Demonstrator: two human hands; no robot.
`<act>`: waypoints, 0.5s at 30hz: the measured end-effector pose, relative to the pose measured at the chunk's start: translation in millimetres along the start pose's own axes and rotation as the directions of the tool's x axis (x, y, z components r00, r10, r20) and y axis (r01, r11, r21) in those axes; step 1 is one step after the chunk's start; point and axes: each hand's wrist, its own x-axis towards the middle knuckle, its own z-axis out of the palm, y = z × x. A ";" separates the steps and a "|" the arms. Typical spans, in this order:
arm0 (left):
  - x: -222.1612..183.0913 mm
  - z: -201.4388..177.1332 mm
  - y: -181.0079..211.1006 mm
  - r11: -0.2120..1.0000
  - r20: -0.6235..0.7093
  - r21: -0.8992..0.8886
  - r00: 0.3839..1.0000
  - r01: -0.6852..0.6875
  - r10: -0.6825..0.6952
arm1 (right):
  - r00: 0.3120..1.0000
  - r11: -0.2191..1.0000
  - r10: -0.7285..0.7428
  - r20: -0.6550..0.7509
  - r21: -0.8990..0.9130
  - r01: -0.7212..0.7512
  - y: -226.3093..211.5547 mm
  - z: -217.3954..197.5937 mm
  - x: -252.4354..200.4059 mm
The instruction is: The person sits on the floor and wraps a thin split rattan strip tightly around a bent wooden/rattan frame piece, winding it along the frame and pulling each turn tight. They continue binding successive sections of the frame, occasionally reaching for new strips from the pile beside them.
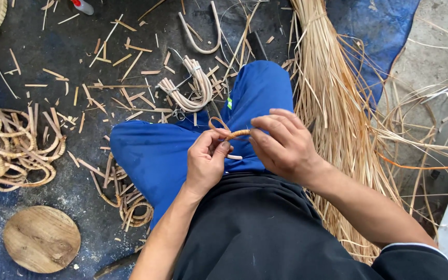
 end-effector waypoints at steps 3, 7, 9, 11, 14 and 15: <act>-0.8 -0.2 -2.2 1.000 0.014 0.009 1.000 0.019 -0.019 | 1.000 1.000 0.006 0.022 -0.004 -0.006 -4.3 -5.8 15.3; 1.4 2.4 -8.6 0.997 0.029 -0.068 0.999 0.022 -0.020 | 0.996 0.997 -0.059 0.069 -0.052 0.063 1.7 10.4 4.9; 5.3 2.8 -0.4 0.997 0.012 -0.071 1.000 0.029 -0.028 | 0.995 0.997 -0.078 0.063 -0.014 0.079 -2.3 7.7 9.6; -0.1 -0.2 2.0 0.996 0.007 -0.070 0.999 0.046 -0.045 | 0.995 0.997 -0.080 0.055 0.025 0.079 -9.9 7.9 13.9; 4.1 1.7 0.3 0.999 0.037 -0.051 0.999 0.015 -0.013 | 0.996 1.000 -0.026 0.081 -0.012 0.027 -9.0 2.8 24.2; 3.7 2.3 -2.6 0.995 0.038 -0.095 0.999 0.002 0.001 | 0.996 0.996 -0.070 0.062 -0.054 0.073 -8.6 3.2 23.6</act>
